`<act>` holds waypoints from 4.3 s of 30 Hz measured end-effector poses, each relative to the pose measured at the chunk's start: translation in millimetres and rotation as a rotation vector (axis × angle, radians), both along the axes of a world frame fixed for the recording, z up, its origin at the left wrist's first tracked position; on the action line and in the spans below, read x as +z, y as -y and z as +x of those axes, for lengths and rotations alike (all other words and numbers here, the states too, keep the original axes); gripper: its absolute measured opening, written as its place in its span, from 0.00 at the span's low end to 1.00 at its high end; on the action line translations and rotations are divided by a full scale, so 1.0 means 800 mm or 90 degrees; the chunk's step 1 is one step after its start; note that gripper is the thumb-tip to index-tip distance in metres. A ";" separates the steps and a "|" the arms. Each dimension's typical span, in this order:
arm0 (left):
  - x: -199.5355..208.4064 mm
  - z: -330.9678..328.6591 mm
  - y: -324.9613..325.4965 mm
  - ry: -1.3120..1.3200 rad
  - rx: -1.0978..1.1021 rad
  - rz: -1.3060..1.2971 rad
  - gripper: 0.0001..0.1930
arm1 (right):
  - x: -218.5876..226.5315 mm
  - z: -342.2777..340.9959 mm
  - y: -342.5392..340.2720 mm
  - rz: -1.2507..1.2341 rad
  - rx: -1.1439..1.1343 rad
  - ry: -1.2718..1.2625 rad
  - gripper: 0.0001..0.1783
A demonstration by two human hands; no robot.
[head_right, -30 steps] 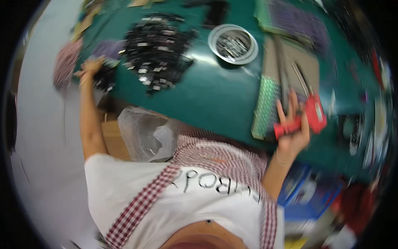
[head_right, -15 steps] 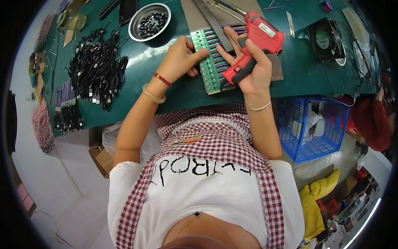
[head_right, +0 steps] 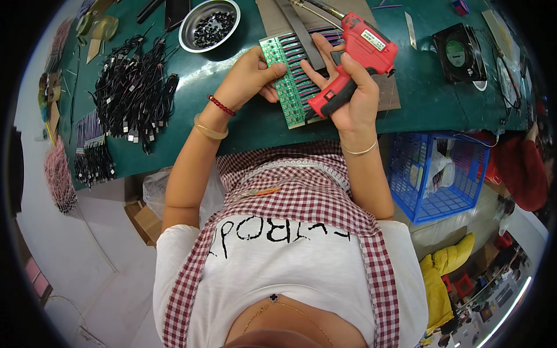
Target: The person assembles cables or components onto a circuit board by hand, using a soldering iron to attach them.
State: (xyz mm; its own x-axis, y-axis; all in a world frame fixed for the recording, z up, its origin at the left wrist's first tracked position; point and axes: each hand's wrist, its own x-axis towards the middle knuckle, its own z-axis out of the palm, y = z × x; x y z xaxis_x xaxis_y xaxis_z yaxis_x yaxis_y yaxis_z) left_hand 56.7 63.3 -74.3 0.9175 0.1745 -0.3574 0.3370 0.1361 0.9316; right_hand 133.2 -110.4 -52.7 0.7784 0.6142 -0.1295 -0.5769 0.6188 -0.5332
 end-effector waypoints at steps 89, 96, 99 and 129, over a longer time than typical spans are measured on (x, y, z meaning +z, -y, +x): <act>0.078 -0.053 0.047 0.054 -0.095 -0.068 0.10 | 0.066 -0.068 0.036 -0.586 0.045 0.382 0.23; 0.085 -0.041 0.039 0.085 -0.226 0.044 0.05 | 0.068 -0.066 0.047 -0.586 0.095 0.352 0.22; 0.070 -0.040 0.035 0.099 -0.133 0.126 0.05 | 0.071 -0.059 0.053 -0.546 0.012 0.345 0.21; 0.006 0.012 -0.058 -0.041 -0.058 0.103 0.07 | 0.045 -0.035 0.065 -0.671 0.087 0.333 0.14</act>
